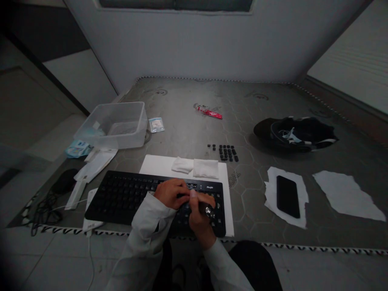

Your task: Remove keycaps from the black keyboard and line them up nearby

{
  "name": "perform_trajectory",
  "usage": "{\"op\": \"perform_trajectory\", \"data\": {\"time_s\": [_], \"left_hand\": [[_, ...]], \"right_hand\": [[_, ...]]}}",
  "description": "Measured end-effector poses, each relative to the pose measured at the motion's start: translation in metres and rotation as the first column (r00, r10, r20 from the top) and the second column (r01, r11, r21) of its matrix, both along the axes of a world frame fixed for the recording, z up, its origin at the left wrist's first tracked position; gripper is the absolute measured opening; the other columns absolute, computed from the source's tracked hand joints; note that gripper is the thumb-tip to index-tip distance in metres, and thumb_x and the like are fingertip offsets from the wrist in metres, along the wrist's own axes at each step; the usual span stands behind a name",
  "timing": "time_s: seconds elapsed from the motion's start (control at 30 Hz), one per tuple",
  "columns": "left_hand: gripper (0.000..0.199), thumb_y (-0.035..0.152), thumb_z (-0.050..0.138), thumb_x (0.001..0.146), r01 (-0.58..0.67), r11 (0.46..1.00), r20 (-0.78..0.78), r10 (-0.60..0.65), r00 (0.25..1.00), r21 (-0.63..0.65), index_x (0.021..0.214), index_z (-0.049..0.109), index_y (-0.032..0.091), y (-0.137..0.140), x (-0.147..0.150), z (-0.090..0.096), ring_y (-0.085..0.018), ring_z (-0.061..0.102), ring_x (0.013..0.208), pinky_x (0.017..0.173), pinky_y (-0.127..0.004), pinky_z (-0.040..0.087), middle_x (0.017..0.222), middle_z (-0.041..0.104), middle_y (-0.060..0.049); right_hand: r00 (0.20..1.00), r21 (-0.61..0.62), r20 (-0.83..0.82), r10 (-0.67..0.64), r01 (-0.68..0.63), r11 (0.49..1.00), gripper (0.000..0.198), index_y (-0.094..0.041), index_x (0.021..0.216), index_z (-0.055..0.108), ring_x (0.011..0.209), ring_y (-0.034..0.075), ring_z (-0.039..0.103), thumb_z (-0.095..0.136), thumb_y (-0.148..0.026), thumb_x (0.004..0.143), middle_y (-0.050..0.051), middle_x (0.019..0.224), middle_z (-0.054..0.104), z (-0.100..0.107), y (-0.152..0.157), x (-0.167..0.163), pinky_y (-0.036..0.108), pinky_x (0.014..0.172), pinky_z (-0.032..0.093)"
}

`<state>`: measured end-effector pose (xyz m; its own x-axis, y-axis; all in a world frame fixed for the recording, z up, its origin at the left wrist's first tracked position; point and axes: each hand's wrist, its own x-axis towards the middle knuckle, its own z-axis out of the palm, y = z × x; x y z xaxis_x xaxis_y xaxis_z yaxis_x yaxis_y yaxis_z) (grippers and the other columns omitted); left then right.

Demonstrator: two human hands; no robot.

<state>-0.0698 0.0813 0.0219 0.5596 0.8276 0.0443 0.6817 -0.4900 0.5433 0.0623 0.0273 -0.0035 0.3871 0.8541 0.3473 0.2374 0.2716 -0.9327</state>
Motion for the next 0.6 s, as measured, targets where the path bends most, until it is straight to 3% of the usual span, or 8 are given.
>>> {"op": "perform_trajectory", "data": {"time_s": [0.07,0.23,0.4,0.6], "left_hand": [[0.016,0.029,0.069,0.081,0.009,1.000,0.006,-0.009,1.000,-0.003,0.095,0.077,0.030,0.001,-0.001,-0.001,-0.019,0.063,0.085,0.073,-0.029,0.048,0.090,0.071,-0.002],[0.018,0.026,0.069,0.080,0.043,0.999,0.018,-0.043,0.999,-0.002,0.095,0.077,0.031,0.002,-0.003,-0.003,-0.018,0.063,0.084,0.072,-0.028,0.048,0.088,0.072,-0.001],[0.012,0.023,0.071,0.076,0.037,0.998,0.043,-0.038,0.998,0.042,0.082,0.078,0.030,0.002,-0.004,-0.008,-0.017,0.063,0.081,0.071,-0.028,0.048,0.086,0.072,0.000],[0.009,0.036,0.071,0.081,0.028,0.998,0.153,-0.035,0.988,0.049,0.083,0.077,0.029,0.001,-0.003,-0.008,-0.015,0.064,0.081,0.073,-0.026,0.048,0.085,0.071,0.000]], "right_hand": [[0.994,0.042,0.107,0.001,-0.006,0.999,0.045,-0.022,0.050,0.050,0.045,0.013,0.046,0.054,-0.037,0.091,-0.002,0.046,0.049,0.004,-0.001,-0.001,0.030,0.053,0.040],[0.945,0.258,0.212,0.250,-0.301,0.918,0.048,-0.020,0.044,0.036,0.038,0.009,0.039,0.048,-0.023,0.091,-0.004,0.041,0.038,0.009,-0.004,-0.006,0.027,0.048,0.034],[0.963,0.275,0.123,0.240,-0.265,0.924,0.048,-0.022,0.045,0.031,0.039,0.010,0.032,0.043,-0.027,0.092,-0.004,0.042,0.032,0.010,-0.006,-0.009,0.028,0.046,0.031],[0.985,0.313,0.004,0.172,-0.165,0.935,0.045,-0.022,0.050,0.035,0.040,0.010,0.033,0.040,-0.030,0.095,-0.004,0.044,0.034,0.029,-0.008,-0.006,0.028,0.047,0.031]]}}
